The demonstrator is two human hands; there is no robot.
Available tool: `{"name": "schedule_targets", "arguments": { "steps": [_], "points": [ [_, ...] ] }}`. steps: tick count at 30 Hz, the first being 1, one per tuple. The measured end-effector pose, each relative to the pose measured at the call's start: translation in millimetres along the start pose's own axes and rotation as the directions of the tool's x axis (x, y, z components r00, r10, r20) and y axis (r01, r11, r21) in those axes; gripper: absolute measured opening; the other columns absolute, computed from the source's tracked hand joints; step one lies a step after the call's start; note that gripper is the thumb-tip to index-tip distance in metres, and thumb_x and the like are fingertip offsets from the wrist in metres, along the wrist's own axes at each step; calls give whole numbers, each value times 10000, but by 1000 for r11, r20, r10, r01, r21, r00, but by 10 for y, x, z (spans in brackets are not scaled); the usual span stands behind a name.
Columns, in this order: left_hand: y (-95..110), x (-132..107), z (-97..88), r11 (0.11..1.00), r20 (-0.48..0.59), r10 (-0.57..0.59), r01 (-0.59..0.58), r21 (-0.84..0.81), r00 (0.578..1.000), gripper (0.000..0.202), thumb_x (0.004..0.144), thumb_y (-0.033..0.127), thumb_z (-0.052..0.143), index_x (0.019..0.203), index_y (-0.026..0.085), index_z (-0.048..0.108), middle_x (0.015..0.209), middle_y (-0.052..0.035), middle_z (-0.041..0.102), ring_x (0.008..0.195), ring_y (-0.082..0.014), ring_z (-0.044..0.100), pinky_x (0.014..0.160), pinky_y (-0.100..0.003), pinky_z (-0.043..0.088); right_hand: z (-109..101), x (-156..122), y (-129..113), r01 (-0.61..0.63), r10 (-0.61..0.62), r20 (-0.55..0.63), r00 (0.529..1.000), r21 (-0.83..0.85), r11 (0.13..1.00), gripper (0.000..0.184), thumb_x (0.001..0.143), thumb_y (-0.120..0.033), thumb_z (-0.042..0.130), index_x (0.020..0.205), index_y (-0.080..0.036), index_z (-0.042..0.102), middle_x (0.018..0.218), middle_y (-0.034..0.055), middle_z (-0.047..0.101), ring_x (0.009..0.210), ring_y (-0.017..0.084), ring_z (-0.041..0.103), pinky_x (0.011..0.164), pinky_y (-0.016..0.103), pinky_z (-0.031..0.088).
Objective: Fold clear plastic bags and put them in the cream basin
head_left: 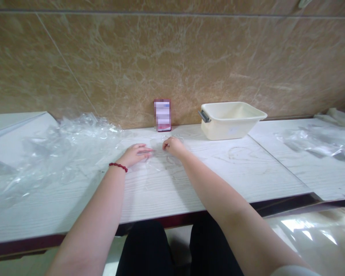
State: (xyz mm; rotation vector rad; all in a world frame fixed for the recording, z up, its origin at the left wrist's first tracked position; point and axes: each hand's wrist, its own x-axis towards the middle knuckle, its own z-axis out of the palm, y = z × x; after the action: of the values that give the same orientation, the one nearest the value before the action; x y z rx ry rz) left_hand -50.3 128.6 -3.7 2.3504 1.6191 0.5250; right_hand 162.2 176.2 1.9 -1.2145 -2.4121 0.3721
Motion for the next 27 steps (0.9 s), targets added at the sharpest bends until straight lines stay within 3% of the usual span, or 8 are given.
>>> {"name": "schedule_targets", "arguments": {
  "steps": [8,17,22,27],
  "points": [
    [95,-32,-23,989,131,-48,28,148,990,547,634,636,438,1102,362,509,1315,-20,338,1212,-257,244,982,-400,164,3,-3,1,-10,10,4,1000,-43,999,254,650,-90,445,704,-204,665,746,14,602,757,109,529,699,171,368],
    [171,-89,-55,960,218,-187,131,247,958,650,597,720,361,1169,415,407,1389,11,163,1251,-328,53,961,-519,28,-22,-31,-19,-31,32,22,999,-47,998,254,654,-91,453,729,-199,671,770,21,603,763,112,530,715,173,369],
    [173,-99,-52,958,227,-209,153,243,951,642,603,722,347,1170,425,396,1394,13,133,1250,-335,31,954,-531,17,-56,-56,9,-120,121,3,993,-77,990,269,686,-123,427,738,-219,673,807,38,584,744,118,521,726,202,367],
    [163,-81,-39,956,207,-231,183,229,951,526,726,647,200,1144,426,430,1383,40,172,1255,-308,64,958,-525,20,-160,-104,12,-163,155,-61,986,-150,975,314,734,-124,379,831,-246,651,921,52,559,874,152,477,791,269,327]
  ]
}}
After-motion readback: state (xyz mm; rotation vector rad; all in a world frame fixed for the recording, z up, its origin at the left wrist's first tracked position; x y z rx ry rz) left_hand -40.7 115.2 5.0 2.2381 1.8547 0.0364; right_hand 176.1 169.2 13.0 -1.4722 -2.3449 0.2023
